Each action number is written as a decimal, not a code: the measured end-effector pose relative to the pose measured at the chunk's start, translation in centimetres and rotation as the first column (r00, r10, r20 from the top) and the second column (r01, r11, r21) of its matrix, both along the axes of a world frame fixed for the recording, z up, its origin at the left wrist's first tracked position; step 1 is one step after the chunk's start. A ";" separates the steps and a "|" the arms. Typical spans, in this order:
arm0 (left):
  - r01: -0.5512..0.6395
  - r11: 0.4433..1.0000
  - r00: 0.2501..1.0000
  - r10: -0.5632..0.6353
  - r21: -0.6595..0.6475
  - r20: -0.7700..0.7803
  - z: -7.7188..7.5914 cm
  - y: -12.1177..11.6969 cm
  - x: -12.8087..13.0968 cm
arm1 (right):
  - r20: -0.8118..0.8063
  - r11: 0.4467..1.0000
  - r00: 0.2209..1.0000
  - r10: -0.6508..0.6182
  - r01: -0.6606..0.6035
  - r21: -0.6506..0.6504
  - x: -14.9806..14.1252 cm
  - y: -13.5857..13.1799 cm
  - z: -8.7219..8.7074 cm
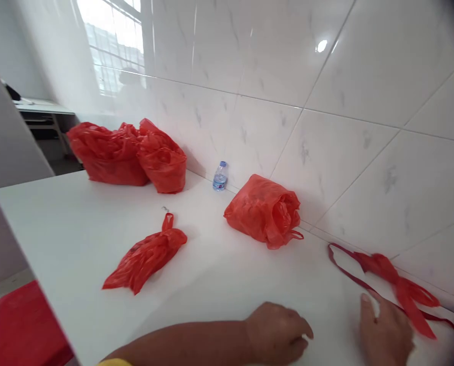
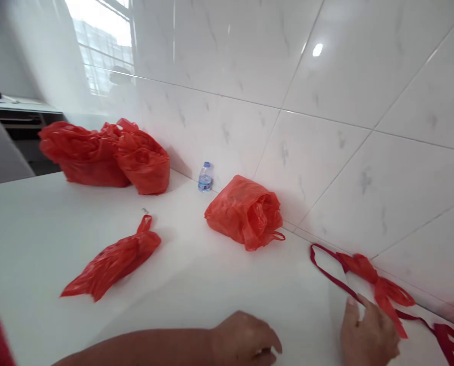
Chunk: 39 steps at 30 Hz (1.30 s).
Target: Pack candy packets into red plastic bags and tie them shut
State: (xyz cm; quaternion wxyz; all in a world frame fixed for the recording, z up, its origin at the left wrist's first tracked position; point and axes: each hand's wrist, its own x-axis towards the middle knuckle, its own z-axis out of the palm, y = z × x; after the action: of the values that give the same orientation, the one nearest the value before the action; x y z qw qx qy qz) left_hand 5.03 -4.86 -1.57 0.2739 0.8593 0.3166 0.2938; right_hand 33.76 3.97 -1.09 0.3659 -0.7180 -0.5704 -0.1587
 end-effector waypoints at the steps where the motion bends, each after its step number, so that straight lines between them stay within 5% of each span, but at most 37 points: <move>1: -0.077 0.993 0.997 0.078 0.092 -0.018 0.5 0.0 -0.6 | 0.007 0.998 0.999 0.042 -0.042 -0.048 -1.5 -0.7 -0.5; 4: -0.251 0.913 0.965 0.262 0.321 0.010 2.4 -0.2 -3.7 | 0.019 0.964 0.975 0.221 -0.215 -0.158 -6.1 -2.5 -2.0; 7: -0.480 0.747 0.872 0.463 0.459 0.158 4.4 -0.9 -8.8 | 0.021 0.887 0.906 0.422 -0.408 -0.217 -9.4 -4.0 -3.1; 10: -0.771 0.482 0.610 0.747 0.417 0.264 6.4 -2.7 -15.6 | 0.061 0.820 0.838 0.542 -0.511 -0.257 -11.0 -5.2 -3.4; 13: -0.921 0.237 0.291 0.947 0.310 0.139 7.8 -4.6 -22.0 | 0.091 0.810 0.821 0.563 -0.526 -0.260 -11.7 -5.7 -3.1; 16: -0.958 0.215 0.186 0.969 0.188 -0.160 7.9 -6.0 -25.9 | 0.091 0.809 0.822 0.562 -0.524 -0.266 -12.0 -5.8 -2.6; 21: -0.904 0.427 0.411 0.861 -0.014 -0.299 7.1 -6.3 -23.9 | 0.057 0.803 0.823 0.565 -0.532 -0.267 -12.3 -6.1 -2.3; 26: -0.709 0.693 0.705 0.696 -0.129 -0.134 8.0 -4.8 -15.6 | -0.130 0.767 0.788 0.602 -0.615 -0.183 -13.0 -7.7 -1.0; 30: -0.466 0.864 0.884 0.464 -0.192 -0.060 8.4 -3.3 -8.7 | -0.150 0.793 0.780 0.608 -0.606 0.064 -13.0 -9.7 0.8; 32: -0.366 0.919 0.931 0.364 -0.145 -0.040 8.2 -2.6 -5.8 | -0.073 0.784 0.783 0.617 -0.605 0.137 -12.8 -10.7 1.5; 35: -0.266 0.964 0.964 0.266 -0.032 0.013 7.6 -1.8 -2.7 | -0.035 0.774 0.773 0.633 -0.632 0.036 -12.5 -11.6 1.9; 39: -0.274 0.961 0.952 0.275 -0.023 0.134 6.8 -1.0 -1.1 | -0.218 0.787 0.788 0.576 -0.606 -0.112 -11.7 -11.6 1.8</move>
State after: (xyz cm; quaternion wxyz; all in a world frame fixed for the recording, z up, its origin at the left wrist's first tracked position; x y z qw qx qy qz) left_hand 3.98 -5.88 5.23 0.2532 0.7844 0.4140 0.3863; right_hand 22.05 -7.62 0.70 0.3802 -0.5429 -0.7447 0.0780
